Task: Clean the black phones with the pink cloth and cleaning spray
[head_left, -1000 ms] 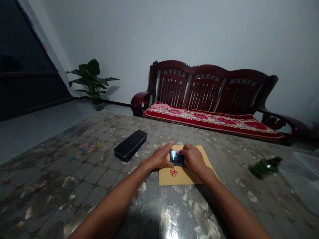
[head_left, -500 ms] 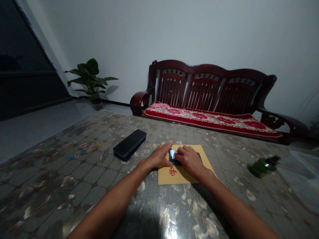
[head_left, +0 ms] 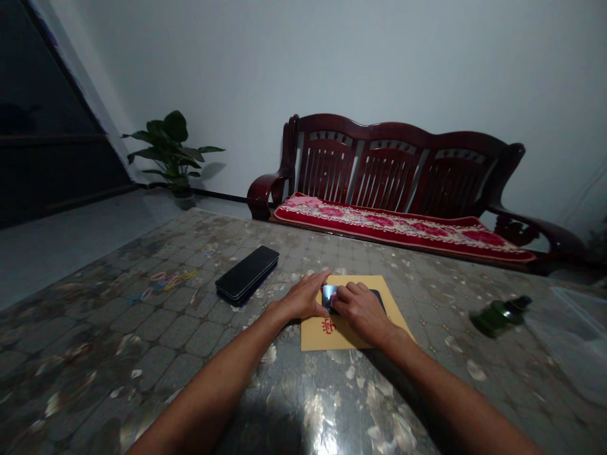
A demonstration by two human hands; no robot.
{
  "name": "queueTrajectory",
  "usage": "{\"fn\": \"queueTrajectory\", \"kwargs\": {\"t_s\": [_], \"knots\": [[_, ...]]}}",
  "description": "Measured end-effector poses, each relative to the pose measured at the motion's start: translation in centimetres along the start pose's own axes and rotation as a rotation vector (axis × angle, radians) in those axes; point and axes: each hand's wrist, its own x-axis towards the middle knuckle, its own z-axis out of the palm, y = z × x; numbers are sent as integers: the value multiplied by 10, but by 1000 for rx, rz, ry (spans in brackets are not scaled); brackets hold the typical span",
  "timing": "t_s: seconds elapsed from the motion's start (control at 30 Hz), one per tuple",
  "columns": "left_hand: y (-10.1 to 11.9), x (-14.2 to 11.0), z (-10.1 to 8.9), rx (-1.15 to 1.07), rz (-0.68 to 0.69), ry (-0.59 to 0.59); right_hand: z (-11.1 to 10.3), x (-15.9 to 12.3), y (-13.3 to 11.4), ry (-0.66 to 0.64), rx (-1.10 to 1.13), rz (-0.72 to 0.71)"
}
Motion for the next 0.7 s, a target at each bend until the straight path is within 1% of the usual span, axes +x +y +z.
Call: {"fn": "queueTrajectory", "kwargs": {"t_s": [0.17,0.37,0.47,0.57,0.7], "knots": [[-1,0,0,-3,-2,-4,2,-4,1,10,24,-59],[-1,0,0,14,10,1,3,-3,-1,11,5,-52],[0,-1,-1,25,4,-4,5,-9,1,28,20,-63],[2,-1,-2,38,-6,-10,9,-22,6,59,43,1],[7,-2,-5,51,-23,-27,13,-41,11,62,103,163]]}}
